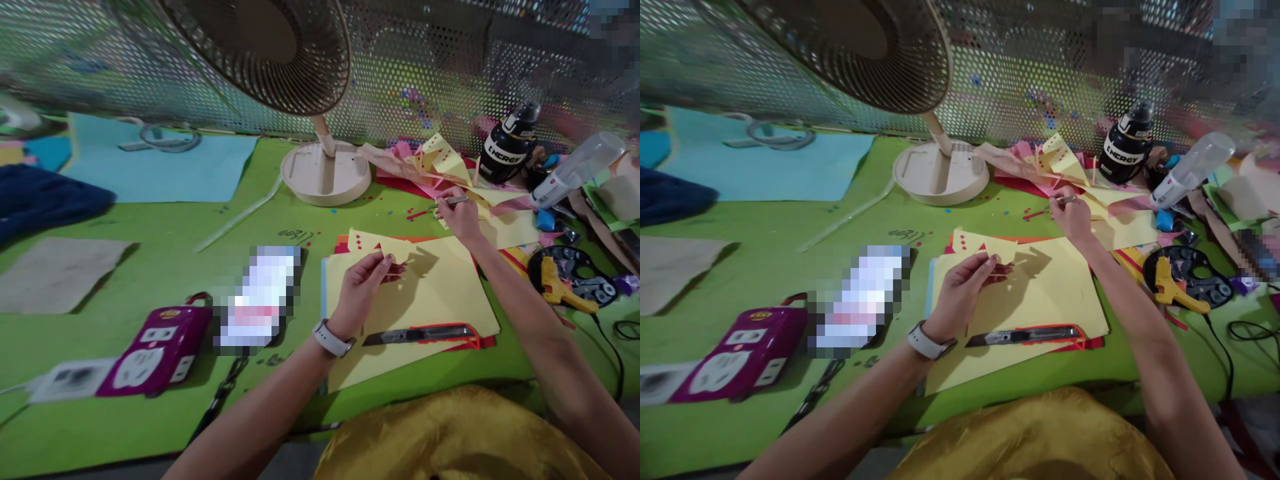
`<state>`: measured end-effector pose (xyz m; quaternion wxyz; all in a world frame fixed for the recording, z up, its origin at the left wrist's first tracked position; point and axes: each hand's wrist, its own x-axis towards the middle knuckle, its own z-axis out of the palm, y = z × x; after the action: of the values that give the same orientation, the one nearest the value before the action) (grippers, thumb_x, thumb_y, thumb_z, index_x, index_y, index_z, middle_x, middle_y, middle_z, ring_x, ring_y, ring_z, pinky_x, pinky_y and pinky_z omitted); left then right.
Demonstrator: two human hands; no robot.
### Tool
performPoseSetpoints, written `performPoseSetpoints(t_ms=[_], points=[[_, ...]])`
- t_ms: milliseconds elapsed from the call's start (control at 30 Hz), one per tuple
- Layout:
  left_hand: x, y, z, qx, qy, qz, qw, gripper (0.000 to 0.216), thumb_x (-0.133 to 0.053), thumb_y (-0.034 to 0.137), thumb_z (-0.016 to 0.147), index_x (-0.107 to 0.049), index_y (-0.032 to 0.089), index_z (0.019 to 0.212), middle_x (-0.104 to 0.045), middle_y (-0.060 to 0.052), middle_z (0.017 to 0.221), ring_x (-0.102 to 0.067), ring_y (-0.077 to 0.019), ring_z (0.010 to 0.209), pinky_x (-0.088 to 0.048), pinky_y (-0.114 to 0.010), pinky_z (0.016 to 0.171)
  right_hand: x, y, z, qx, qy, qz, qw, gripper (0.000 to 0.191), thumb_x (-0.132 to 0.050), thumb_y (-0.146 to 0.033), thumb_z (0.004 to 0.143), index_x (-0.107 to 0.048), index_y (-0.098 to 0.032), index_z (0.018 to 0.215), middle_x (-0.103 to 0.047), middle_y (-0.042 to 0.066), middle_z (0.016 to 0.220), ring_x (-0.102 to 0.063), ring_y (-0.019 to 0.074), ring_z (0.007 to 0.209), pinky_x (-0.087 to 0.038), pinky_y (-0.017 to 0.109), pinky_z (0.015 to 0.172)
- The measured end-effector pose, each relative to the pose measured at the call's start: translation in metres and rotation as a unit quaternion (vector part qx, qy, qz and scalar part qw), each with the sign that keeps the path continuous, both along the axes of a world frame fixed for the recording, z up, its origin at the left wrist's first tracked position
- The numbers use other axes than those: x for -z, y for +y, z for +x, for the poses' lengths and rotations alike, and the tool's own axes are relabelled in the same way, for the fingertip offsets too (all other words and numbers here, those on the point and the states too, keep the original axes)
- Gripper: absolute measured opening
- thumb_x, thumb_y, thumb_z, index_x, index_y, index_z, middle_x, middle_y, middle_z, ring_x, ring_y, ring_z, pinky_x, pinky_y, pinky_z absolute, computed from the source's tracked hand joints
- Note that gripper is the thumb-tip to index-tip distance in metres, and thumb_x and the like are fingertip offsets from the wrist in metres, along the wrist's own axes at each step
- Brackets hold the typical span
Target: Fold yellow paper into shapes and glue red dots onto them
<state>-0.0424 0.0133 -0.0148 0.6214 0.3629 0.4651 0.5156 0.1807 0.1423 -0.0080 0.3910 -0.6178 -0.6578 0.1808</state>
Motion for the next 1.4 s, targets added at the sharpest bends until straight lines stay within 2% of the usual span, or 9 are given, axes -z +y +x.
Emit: performPoseSetpoints(t_ms=[300, 467, 600, 800, 900, 1000, 1167, 1300, 1400], points=[[-0.008, -0.001, -0.003, 0.045, 0.026, -0.064, 0.997, 0.051, -0.084, 0.062, 0.067, -0.072, 0.016, 0.087, -0.079, -0.010, 0.091, -0.076, -0.0197, 0.076, -0.062, -0.026, 0.060, 0.000, 0.002, 0.000, -0.010, 0.053, 0.021, 0.998, 0.008, -0.056, -0.032, 0.093, -0.054, -0.024, 0.092, -0.069, -0.004, 0.071, -0.074, 0.0167, 0.062, -0.058, 0.030, 0.066], [-0.007, 0.000, -0.004, 0.041, 0.029, -0.085, 0.995, 0.051, -0.086, 0.059, 0.066, -0.072, 0.016, 0.089, -0.080, -0.010, 0.089, -0.076, -0.0187, 0.069, -0.062, -0.025, 0.057, 0.002, 0.003, 0.000, -0.032, 0.068, 0.023, 0.997, 0.020, -0.059, -0.043, 0.092, -0.055, -0.024, 0.093, -0.070, -0.003, 0.072, -0.074, 0.0175, 0.064, -0.058, 0.031, 0.067], [-0.010, 0.001, -0.004, 0.051, 0.049, -0.104, 0.992, 0.041, -0.084, 0.050, 0.072, -0.072, 0.015, 0.089, -0.080, -0.009, 0.085, -0.075, -0.0167, 0.063, -0.060, -0.023, 0.054, -0.002, 0.002, 0.002, -0.056, 0.056, 0.016, 0.997, 0.034, -0.057, -0.057, 0.092, -0.058, -0.023, 0.092, -0.070, -0.001, 0.074, -0.073, 0.0173, 0.064, -0.055, 0.029, 0.063], [-0.015, 0.004, -0.001, 0.057, 0.091, -0.135, 0.985, 0.026, -0.077, 0.036, 0.083, -0.069, 0.012, 0.078, -0.078, -0.010, 0.077, -0.072, -0.0141, 0.057, -0.054, -0.019, 0.047, -0.021, 0.001, 0.003, -0.111, -0.031, 0.046, 0.992, 0.023, -0.060, -0.043, 0.095, -0.067, -0.022, 0.090, -0.072, 0.001, 0.080, -0.071, 0.0194, 0.076, -0.053, 0.030, 0.069], [-0.014, 0.003, 0.000, 0.062, 0.090, -0.118, 0.987, 0.026, -0.077, 0.037, 0.083, -0.070, 0.012, 0.082, -0.078, -0.010, 0.079, -0.073, -0.0149, 0.060, -0.056, -0.020, 0.049, -0.032, 0.001, 0.003, -0.175, -0.082, 0.022, 0.981, 0.014, -0.063, -0.032, 0.092, -0.072, -0.021, 0.094, -0.075, 0.003, 0.089, -0.070, 0.0205, 0.084, -0.052, 0.031, 0.076], [-0.011, 0.002, 0.000, 0.065, 0.083, -0.094, 0.990, 0.030, -0.079, 0.041, 0.081, -0.070, 0.013, 0.082, -0.079, -0.010, 0.080, -0.074, -0.0155, 0.062, -0.059, -0.023, 0.055, -0.036, -0.006, 0.009, -0.221, -0.173, 0.009, 0.960, 0.015, -0.063, -0.025, 0.092, -0.075, -0.020, 0.101, -0.077, 0.006, 0.103, -0.070, 0.0227, 0.094, -0.051, 0.033, 0.082], [-0.006, 0.003, 0.001, 0.052, 0.059, -0.046, 0.996, 0.028, -0.078, 0.039, 0.081, -0.068, 0.013, 0.087, -0.078, -0.008, 0.080, -0.074, -0.0157, 0.062, -0.062, -0.027, 0.061, -0.022, -0.037, 0.025, -0.261, -0.313, 0.016, 0.913, 0.026, -0.051, -0.024, 0.099, -0.073, -0.020, 0.113, -0.074, 0.010, 0.116, -0.068, 0.0234, 0.108, -0.050, 0.033, 0.085], [-0.004, 0.004, 0.004, 0.043, 0.057, -0.026, 0.997, 0.024, -0.076, 0.035, 0.083, -0.067, 0.014, 0.088, -0.078, -0.007, 0.081, -0.074, -0.0159, 0.063, -0.062, -0.027, 0.061, -0.008, -0.060, 0.034, -0.273, -0.351, 0.035, 0.895, 0.030, -0.047, -0.020, 0.101, -0.072, -0.020, 0.116, -0.074, 0.010, 0.120, -0.068, 0.0215, 0.109, -0.051, 0.031, 0.082], [-0.004, 0.003, 0.006, 0.042, 0.068, -0.013, 0.997, 0.024, -0.075, 0.036, 0.084, -0.066, 0.014, 0.089, -0.077, -0.007, 0.081, -0.074, -0.0155, 0.063, -0.061, -0.026, 0.060, -0.004, -0.070, 0.037, -0.283, -0.373, 0.035, 0.883, 0.033, -0.049, -0.009, 0.095, -0.072, -0.020, 0.116, -0.073, 0.010, 0.124, -0.069, 0.0221, 0.110, -0.053, 0.032, 0.083]])
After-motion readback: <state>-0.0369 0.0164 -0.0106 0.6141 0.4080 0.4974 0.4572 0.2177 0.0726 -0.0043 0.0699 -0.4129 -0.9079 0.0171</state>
